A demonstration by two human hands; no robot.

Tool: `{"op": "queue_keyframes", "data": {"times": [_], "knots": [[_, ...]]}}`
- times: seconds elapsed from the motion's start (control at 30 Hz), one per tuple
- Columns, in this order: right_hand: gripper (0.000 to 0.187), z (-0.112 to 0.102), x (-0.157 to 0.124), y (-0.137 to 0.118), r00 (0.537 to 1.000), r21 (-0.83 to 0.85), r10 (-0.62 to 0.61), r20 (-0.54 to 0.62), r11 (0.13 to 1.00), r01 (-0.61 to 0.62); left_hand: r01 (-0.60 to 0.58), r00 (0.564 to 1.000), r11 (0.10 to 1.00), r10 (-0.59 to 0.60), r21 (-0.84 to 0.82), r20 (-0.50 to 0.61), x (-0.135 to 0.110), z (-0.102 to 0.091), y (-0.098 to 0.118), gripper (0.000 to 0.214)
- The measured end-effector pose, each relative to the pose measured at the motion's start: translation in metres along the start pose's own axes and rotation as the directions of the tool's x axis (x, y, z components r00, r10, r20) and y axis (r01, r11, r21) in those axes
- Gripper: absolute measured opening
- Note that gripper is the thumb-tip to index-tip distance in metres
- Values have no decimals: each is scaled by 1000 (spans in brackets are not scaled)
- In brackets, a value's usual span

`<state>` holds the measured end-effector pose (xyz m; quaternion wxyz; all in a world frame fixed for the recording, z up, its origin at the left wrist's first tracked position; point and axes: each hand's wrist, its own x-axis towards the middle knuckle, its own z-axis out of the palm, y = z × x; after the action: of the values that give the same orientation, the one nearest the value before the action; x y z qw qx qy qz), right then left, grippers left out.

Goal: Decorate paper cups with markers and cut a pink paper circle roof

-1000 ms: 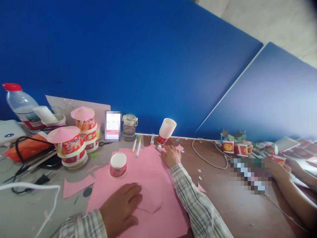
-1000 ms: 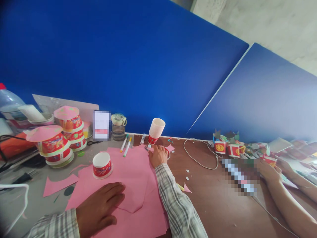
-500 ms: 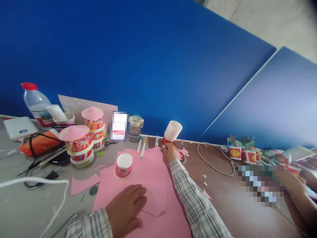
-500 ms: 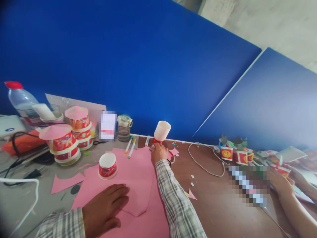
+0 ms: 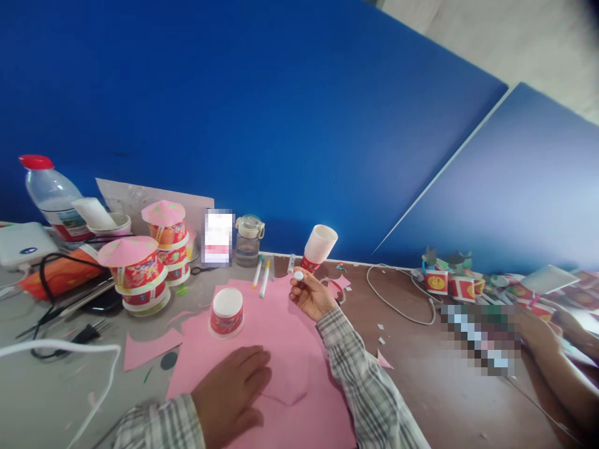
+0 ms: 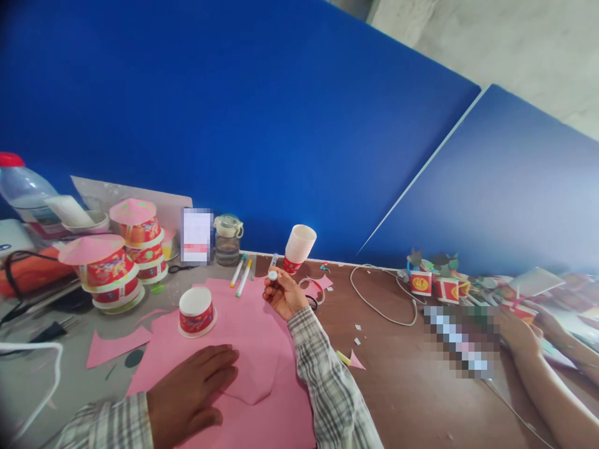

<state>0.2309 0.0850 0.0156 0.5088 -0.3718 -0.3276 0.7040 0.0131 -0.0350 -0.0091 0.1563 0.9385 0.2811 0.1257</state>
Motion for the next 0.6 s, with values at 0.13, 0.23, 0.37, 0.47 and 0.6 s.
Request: {"op": "queue_keyframes", "data": {"times": [0.13,0.23,0.37,0.47,0.6], "knots": [[17,-2,3,5,996,14,82,-23,997,-82,-2,1000,1000,2,22,-20,1,-2,2,53],[20,-3,7,7,987,-45,135,-81,989,-139,10,1000,1000,-10,13,0,2,-3,3,53],[24,3,18,7,969,-176,189,-159,960,-216,21,999,1000,-20,-20,27,3,-5,3,54],[26,12,33,8,956,-279,186,-227,928,-247,19,1000,1000,-18,-22,17,3,-7,3,54],[26,21,56,8,937,-394,150,-317,877,-274,49,999,999,-49,1,0,3,-4,9,54]]}}
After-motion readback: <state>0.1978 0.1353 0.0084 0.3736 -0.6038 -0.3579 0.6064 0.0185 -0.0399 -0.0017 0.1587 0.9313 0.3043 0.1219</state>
